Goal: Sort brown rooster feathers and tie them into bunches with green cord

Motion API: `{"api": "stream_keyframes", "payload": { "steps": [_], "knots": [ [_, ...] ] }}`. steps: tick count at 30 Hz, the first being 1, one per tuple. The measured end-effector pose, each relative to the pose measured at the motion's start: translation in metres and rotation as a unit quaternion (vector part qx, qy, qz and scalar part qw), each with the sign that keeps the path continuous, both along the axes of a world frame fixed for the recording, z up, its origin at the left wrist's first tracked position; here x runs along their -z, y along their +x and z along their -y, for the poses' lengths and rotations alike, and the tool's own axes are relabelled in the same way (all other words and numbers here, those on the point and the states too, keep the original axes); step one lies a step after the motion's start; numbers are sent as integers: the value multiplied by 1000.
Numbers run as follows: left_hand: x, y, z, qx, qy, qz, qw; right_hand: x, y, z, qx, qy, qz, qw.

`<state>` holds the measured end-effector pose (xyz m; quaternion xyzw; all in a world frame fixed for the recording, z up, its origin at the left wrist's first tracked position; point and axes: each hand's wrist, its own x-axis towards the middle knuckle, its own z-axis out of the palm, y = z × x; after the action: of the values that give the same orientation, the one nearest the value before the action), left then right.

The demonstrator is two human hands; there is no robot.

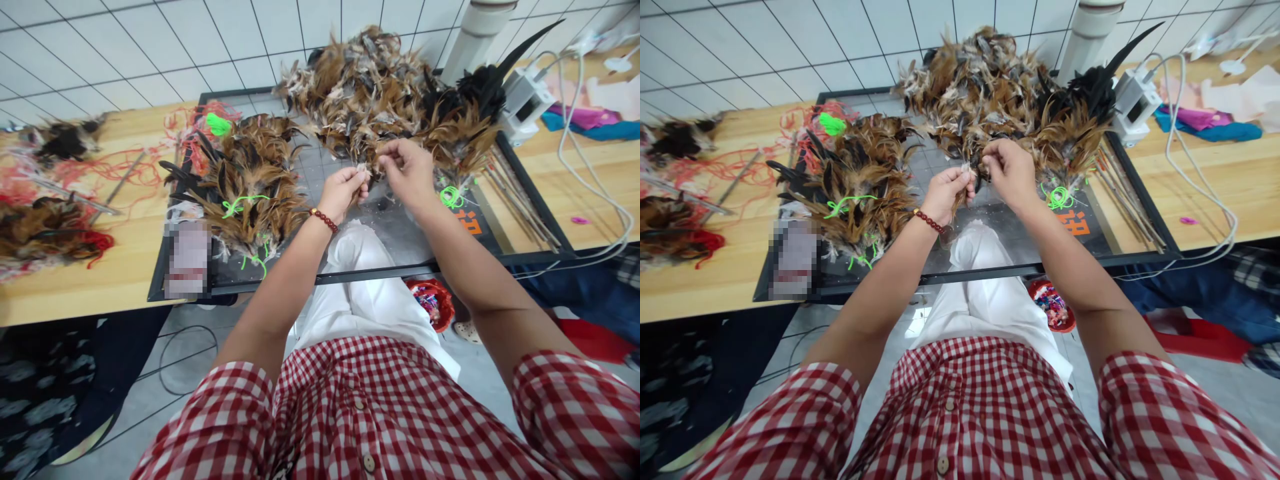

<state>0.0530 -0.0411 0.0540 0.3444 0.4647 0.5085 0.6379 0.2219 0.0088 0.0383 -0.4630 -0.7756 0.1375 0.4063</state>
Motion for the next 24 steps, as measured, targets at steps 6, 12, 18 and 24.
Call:
{"api": "stream_keyframes", "payload": {
  "steps": [6, 12, 18, 24],
  "knots": [
    [2, -2, -2, -2, 0, 32, 999, 5, 0, -6, -70, -37, -66, 995],
    [9, -5, -12, -135, 36, 42, 989, -4, 9, 4, -145, -43, 51, 987],
    [8, -9, -14, -187, 22, 47, 981, 0, 9, 6, -179, -54, 148, 971],
    [8, -1, -10, -129, 62, 39, 989, -5, -10, 9, -130, -157, -195, 959]
  ]
}}
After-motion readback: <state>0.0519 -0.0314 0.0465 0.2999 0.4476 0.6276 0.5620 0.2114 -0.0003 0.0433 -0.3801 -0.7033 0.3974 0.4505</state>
